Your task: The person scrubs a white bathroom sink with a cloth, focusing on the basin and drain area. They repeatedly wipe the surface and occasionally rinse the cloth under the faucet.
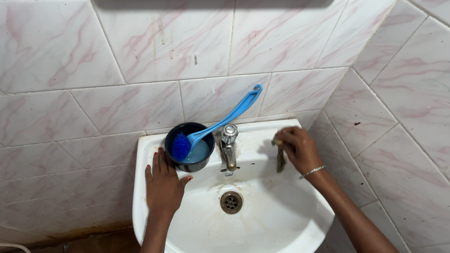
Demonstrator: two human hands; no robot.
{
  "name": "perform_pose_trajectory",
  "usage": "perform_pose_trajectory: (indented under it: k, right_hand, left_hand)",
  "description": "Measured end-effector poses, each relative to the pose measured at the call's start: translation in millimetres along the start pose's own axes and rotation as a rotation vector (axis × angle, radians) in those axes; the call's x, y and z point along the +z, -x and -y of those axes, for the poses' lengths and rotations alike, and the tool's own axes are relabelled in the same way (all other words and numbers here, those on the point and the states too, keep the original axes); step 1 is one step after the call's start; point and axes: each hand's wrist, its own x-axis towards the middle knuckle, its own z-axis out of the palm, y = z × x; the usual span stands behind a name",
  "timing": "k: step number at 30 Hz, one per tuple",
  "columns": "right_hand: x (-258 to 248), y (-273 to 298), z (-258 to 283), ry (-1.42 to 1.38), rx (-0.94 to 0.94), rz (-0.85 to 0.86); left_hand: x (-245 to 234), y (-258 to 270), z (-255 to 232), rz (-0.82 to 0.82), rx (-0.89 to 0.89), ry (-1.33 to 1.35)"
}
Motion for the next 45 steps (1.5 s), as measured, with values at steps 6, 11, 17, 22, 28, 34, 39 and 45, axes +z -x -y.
perform_pose_trajectory:
  k: [6,11,17,22,28,34,39,45]
  right_hand:
    - [44.7,-23.7,-12.1,-0.063,0.095,-0.136]
    - [99.6,9.1,-33.8,0.192,-0.023,-0.029]
    - [93.5,4.8,-64.5,0.214,0.248,-0.059]
    - [125.9,-0.6,-31.3,0.148,0.356,-0.032]
    - [148.5,-6.9,1.9,0.072,-0.137,0.002]
    - [99.3,-11.2,-25.6,0.318,-0.052,0.096]
    - [55.0,-12.6,-58.6,0.524,0.070,0.124]
    - [45.0,-17.0,-79.4,0.428,0.157,0.182]
  left_hand:
    - [-2.2,-1.2,-0.3,0.027,-0.005,0.000]
    - [1.3,-0.6,0.3,0.008,-0.005,0.035]
    - [3.2,-2.6,1.3,0.045,-0.001,-0.014]
    - [-1.4,-3.1,-2.7,0.044,-0.011,-0.032]
    - [0.1,-3.3,-1.2,0.074,-0.012,-0.050]
    - [0.8,-2.8,-0.3,0.046,-0.011,-0.020]
    - [1.6,-2.8,-0.3,0.055,-0.009,-0.036]
    - [3.5,-0.2,0.2,0.027,0.007,-0.045]
